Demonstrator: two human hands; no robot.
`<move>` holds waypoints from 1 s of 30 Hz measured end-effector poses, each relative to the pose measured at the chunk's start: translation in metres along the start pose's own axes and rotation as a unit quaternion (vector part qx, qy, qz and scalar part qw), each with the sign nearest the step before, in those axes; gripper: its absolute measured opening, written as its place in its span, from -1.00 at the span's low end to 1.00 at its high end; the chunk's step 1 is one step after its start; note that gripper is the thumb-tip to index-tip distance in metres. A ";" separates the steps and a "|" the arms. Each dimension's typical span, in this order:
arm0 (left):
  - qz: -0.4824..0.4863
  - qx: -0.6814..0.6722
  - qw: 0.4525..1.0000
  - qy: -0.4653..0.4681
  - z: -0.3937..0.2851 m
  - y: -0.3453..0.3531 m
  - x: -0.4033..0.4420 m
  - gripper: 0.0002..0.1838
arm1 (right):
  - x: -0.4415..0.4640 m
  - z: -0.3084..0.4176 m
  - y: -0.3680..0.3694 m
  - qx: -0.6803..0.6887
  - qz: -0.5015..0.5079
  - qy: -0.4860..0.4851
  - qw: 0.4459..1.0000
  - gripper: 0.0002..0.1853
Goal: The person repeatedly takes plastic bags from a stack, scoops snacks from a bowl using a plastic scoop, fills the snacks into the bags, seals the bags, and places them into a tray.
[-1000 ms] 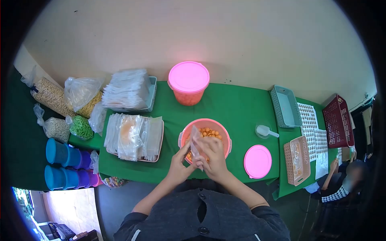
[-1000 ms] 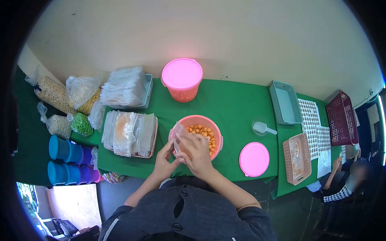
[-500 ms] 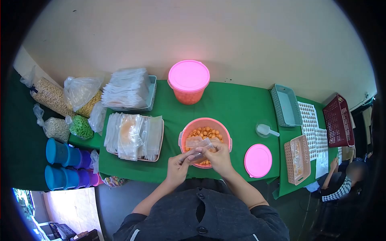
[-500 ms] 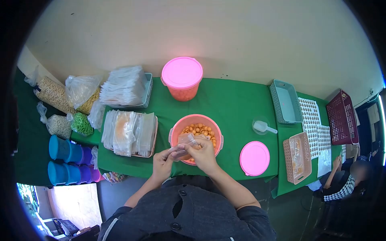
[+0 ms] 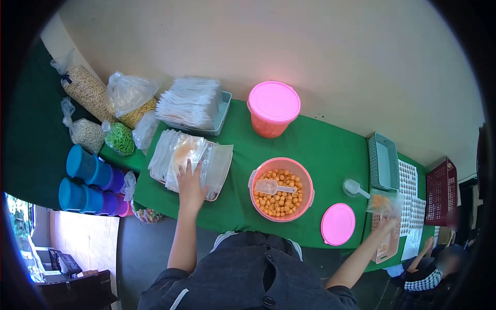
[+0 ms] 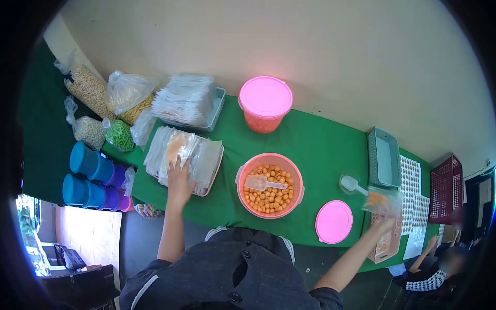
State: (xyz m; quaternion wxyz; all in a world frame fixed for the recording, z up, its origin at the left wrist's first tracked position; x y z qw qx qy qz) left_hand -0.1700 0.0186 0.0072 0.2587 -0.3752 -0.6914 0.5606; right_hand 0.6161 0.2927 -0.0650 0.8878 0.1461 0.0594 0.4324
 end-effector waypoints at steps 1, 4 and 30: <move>0.000 0.001 1.000 -0.001 0.020 0.011 0.003 -0.29 | 0.008 -0.009 -0.008 0.001 0.001 0.001 1.000 -0.54; -0.035 -0.088 0.995 0.015 0.046 0.031 0.011 -0.48 | 0.074 -0.024 -0.115 0.062 -0.075 0.032 0.995 -0.53; 0.005 -0.706 0.705 0.059 -0.099 0.007 -0.040 -0.74 | -0.464 0.083 0.341 -0.113 0.671 -0.164 0.714 -0.40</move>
Point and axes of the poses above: each hand's wrist, its own x-axis towards the middle knuckle, its own y-axis out of the palm, z = x × y, the point moved 9 cm from there along x, towards the middle knuckle, and after that the axes turned 4 degrees about z, right-handed, at the moved point
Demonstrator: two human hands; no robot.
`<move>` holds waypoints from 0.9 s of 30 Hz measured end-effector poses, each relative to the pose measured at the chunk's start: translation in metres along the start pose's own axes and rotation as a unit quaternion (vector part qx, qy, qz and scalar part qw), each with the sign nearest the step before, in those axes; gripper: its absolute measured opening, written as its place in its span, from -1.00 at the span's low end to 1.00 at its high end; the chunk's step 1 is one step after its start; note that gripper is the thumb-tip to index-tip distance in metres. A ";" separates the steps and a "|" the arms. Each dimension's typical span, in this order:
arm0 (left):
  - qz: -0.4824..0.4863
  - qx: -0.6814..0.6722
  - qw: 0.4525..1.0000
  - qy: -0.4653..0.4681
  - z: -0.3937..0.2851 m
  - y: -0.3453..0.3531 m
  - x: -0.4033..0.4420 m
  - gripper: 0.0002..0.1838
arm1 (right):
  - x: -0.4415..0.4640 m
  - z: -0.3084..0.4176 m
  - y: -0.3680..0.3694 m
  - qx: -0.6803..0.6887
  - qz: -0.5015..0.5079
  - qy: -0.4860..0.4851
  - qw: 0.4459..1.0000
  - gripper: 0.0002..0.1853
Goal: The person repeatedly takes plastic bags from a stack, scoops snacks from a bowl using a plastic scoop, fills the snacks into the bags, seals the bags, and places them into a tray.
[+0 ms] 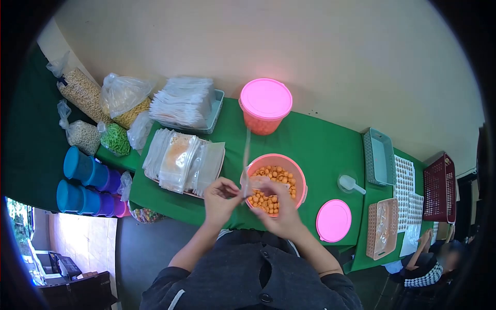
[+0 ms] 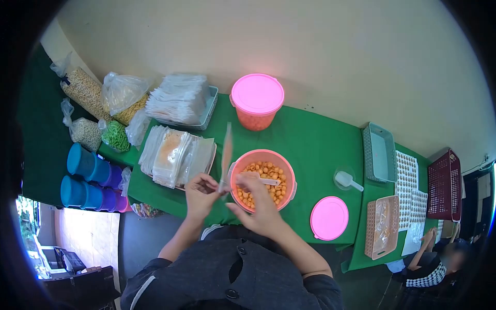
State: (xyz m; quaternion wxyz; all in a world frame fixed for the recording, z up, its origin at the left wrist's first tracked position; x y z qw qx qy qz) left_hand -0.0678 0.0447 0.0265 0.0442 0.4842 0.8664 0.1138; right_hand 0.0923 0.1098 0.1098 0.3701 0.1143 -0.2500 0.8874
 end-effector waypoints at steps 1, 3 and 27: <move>0.000 0.000 1.000 0.000 -0.001 0.005 -0.004 -0.74 | 0.004 0.002 0.011 -0.030 0.003 -0.020 0.999 -0.46; 0.030 -0.003 1.000 0.000 -0.007 0.019 -0.011 -0.74 | 0.002 0.000 0.019 -0.061 0.004 -0.038 0.997 -0.50; 0.153 0.219 0.956 0.120 -0.023 0.055 -0.008 -0.84 | -0.022 -0.041 -0.001 -0.113 -0.090 0.119 0.982 -0.52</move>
Point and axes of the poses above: each hand's wrist, its own x-axis towards the middle knuckle, its own y-axis out of the palm, z = x × y, the point moved 9 cm from there along x, towards the middle knuckle, and after that the axes turned 4 degrees about z, right-handed, at the moved point
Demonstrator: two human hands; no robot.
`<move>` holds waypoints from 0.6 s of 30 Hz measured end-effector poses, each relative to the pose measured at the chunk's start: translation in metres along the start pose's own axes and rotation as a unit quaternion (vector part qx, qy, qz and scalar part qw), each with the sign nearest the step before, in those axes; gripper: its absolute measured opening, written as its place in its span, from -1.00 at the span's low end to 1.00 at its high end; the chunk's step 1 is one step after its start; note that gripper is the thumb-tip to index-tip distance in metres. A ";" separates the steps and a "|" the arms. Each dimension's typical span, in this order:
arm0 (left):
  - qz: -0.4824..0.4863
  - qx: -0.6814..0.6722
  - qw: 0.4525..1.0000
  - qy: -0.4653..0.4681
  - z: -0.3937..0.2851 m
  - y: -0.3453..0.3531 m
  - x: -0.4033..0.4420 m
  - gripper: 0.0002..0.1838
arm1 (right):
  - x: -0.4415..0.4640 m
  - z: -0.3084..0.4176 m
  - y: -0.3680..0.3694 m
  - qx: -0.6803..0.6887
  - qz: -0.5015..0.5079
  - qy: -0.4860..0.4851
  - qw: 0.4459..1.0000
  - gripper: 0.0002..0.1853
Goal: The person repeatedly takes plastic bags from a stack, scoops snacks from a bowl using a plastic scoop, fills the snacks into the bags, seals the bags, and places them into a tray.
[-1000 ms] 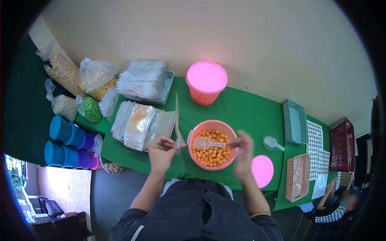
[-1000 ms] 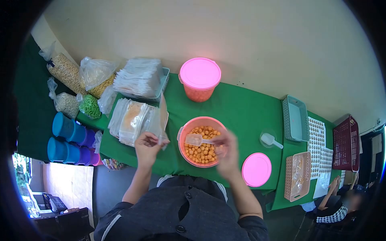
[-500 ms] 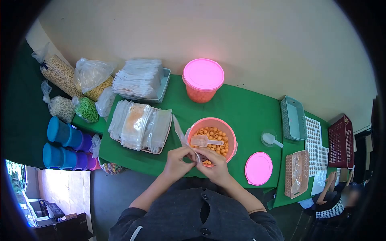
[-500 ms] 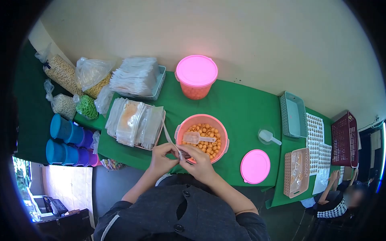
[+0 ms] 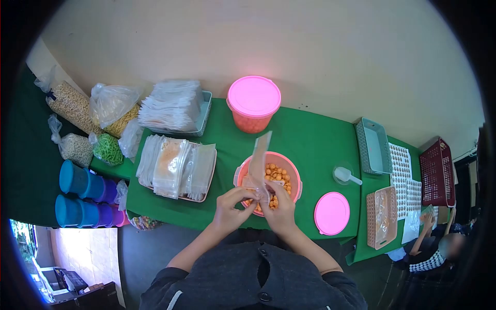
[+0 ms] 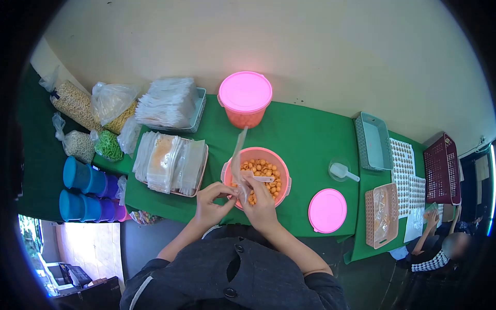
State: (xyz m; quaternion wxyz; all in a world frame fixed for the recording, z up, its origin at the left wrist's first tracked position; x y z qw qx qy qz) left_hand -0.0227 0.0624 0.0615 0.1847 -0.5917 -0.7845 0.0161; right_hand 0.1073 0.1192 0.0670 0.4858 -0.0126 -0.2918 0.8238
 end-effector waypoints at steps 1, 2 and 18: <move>0.015 -0.005 1.000 0.000 -0.003 0.003 0.000 -0.83 | -0.002 0.007 -0.005 -0.001 -0.034 -0.034 0.999 -0.56; 0.014 -0.005 1.000 0.000 -0.005 0.004 0.001 -0.83 | -0.004 0.014 -0.009 -0.002 -0.068 -0.068 0.995 -0.60; -0.012 0.209 0.950 0.230 -0.041 -0.002 -0.002 -0.31 | 0.015 -0.012 -0.012 0.063 0.101 0.131 0.984 -0.76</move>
Point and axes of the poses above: each hand's wrist, its own x-axis towards the middle knuckle, its own y-axis out of the palm, z = x × y, the point moved 9 cm from there along x, towards the middle knuckle, and after that the axes turned 4 degrees about z, right-handed, at the moved point
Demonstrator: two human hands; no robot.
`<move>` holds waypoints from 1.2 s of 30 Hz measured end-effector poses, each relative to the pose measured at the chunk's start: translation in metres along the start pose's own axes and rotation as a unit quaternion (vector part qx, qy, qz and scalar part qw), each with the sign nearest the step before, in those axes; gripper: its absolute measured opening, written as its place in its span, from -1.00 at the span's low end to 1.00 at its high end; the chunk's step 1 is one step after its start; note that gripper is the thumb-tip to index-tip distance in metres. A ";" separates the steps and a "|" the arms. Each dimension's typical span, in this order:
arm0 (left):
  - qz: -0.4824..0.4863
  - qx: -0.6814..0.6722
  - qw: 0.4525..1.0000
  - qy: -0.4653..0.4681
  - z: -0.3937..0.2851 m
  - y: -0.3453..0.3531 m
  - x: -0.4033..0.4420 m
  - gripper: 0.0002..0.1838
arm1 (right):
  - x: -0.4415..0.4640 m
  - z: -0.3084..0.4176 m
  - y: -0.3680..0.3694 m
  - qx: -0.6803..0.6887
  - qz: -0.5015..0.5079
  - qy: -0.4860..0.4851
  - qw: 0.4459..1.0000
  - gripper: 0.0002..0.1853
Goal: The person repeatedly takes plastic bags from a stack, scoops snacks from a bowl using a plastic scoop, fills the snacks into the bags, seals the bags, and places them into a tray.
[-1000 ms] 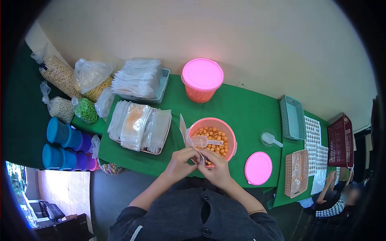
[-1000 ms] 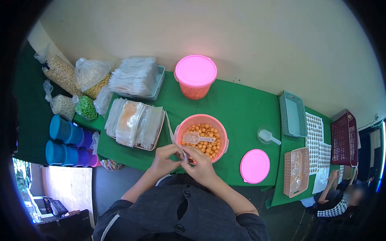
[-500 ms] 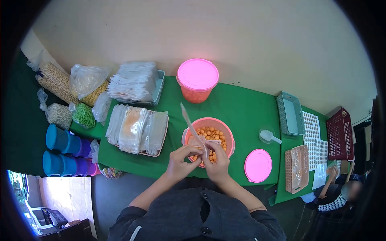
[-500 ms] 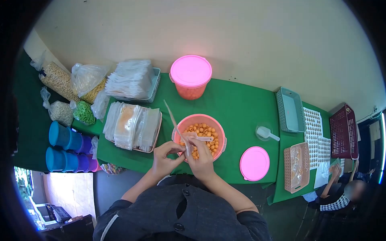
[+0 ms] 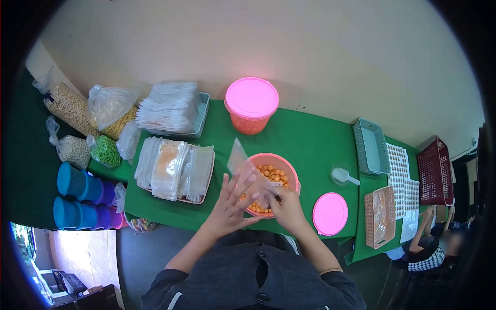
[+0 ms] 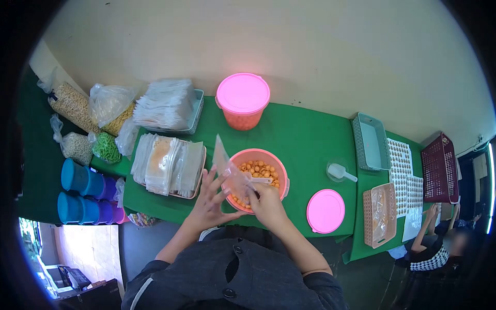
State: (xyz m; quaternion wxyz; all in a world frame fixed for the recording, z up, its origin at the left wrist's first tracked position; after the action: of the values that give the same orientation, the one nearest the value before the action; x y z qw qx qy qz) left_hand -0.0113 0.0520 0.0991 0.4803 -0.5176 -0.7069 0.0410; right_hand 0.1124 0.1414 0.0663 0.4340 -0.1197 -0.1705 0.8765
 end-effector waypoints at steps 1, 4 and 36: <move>0.040 0.116 0.992 0.030 -0.008 0.005 0.003 -0.22 | -0.003 0.005 0.007 -0.008 0.047 0.003 0.999 -0.76; 0.083 0.116 0.989 0.030 0.003 0.021 0.002 -0.31 | -0.008 0.001 0.020 -0.040 0.100 0.004 0.994 -0.78; -0.195 -0.383 0.892 -0.141 0.052 -0.001 -0.007 -0.54 | 0.007 -0.041 0.031 0.288 0.002 0.038 0.957 -0.62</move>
State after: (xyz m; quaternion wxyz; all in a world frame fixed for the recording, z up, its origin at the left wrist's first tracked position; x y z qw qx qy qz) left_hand -0.0496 0.0692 0.0673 0.1386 -0.5015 -0.8151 -0.2546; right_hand 0.1007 0.1379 0.0158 0.4546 -0.0236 0.1063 0.8840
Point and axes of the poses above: each hand's wrist, its own x-axis towards the middle knuckle, its own y-axis out of the palm, z = x × y, the point moved 9 cm from there along x, towards the middle knuckle, and after that the axes turned 4 degrees about z, right-handed, at the moved point
